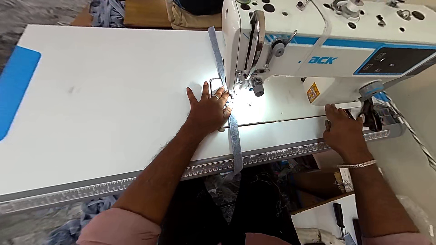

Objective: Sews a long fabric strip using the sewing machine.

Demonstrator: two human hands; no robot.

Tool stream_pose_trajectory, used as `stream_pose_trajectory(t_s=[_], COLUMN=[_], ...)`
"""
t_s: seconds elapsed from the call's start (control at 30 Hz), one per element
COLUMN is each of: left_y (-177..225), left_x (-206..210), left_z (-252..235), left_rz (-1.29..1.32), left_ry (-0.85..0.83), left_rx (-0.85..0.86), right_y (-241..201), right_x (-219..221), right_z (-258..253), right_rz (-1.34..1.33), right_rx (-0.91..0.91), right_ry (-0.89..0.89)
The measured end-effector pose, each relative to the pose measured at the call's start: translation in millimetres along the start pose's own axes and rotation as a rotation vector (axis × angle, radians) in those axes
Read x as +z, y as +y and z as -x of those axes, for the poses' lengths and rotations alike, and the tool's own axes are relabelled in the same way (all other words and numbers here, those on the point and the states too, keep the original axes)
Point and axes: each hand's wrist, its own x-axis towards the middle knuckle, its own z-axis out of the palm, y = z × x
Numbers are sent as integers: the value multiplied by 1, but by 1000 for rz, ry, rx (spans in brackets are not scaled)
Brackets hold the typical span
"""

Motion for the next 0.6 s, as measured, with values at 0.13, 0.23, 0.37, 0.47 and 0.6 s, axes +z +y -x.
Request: stream_pose_trajectory(t_s=[0.13, 0.23, 0.37, 0.47, 0.6], left_y=[4, 19, 24, 22, 24], left_x=[7, 17, 31, 31, 30], left_z=[15, 54, 94, 97, 94], left_rz=[46, 62, 17, 11, -4], left_ry=[132, 180, 151, 136, 105], left_rx=[-37, 75, 179, 183, 165], right_y=[-13, -50, -126, -163, -162], right_x=[-48, -21, 76, 118, 122], right_z=[32, 81, 111, 123, 136], right_rz=[-255, -668, -992, -1313, -1389], right_rx=[-69, -249, -356, -303, -422], right_ry=[107, -236, -861, -741, -766])
